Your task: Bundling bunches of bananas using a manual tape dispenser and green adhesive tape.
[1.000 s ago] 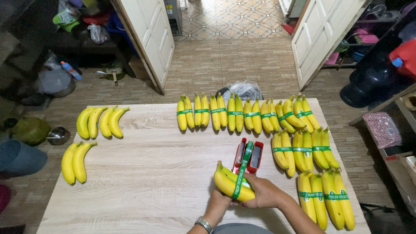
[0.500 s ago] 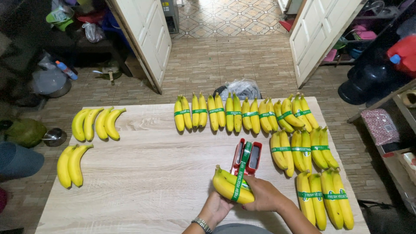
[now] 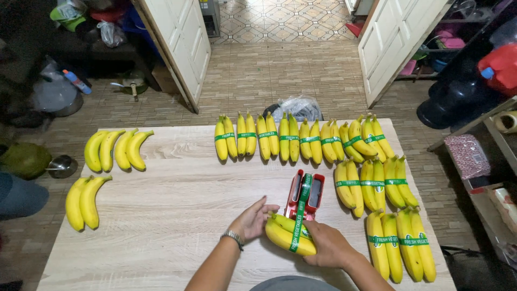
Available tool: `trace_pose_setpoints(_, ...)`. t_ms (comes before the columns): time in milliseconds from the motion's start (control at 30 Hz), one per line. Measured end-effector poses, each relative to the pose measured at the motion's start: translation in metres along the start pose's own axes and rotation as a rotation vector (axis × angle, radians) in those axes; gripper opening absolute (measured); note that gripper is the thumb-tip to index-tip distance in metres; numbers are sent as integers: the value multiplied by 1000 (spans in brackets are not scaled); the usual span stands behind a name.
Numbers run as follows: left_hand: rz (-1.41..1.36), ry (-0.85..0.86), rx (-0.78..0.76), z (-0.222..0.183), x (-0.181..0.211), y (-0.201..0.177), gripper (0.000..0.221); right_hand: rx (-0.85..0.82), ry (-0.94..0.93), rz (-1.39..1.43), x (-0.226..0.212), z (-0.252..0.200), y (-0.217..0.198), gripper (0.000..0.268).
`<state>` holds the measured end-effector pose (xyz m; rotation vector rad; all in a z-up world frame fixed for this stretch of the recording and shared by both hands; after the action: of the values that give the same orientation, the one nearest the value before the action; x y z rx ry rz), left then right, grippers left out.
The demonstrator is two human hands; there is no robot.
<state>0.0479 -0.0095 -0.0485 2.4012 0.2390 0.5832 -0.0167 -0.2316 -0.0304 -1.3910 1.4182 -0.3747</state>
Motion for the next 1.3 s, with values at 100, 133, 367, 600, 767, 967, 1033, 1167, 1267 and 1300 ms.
trace_pose_setpoints(100, 425, -17, 47, 21, 18, -5, 43, -27, 38, 13, -1, -3, 1, 97)
trace_pose_setpoints(133, 633, -27, 11, 29, 22, -2, 36, -32, 36, 16, 0, -3, 4, 100)
trace_pose_setpoints(367, 1124, -225, -103, 82, 26, 7, 41, -12, 28, 58, -4, -6, 4, 100)
trace_pose_setpoints(600, 800, -364, -104, 71, -9, 15, 47, -15, 23, 31, 0, -11, 14, 106)
trace_pose_setpoints(767, 767, -347, -62, 75, -22, 11, 41, -62, -3, -36, -1, -11, 22, 104)
trace_pose_setpoints(967, 950, -309, 31, 75, -18, 13, 38, -50, -53, -50, 14, -5, 46, 106)
trace_pose_setpoints(1033, 1003, -302, 51, 69, -16, 18, 40, -67, -38, -42, 11, -6, 43, 106)
trace_pose_setpoints(1167, 1054, -297, 81, 69, -14, 24, 41, -54, -26, -15, 9, -7, 40, 102)
trace_pose_setpoints(1267, 1070, -278, 92, 71, -16, 24, 35, -26, -42, -22, 9, -8, 35, 107)
trace_pose_setpoints(1300, 1070, -279, 93, 72, -18, 23, 35, -25, -43, -21, 9, -8, 34, 107)
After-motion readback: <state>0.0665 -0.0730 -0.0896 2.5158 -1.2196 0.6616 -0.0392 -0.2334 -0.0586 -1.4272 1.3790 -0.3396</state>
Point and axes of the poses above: each hand's wrist, its own z-axis towards the middle knuckle, its own y-axis out of the palm, x = y × z, the point moved 4 cm from there along z, towards the middle knuckle, and after that the axes turned 2 degrees about -z, right-handed, at the moved point
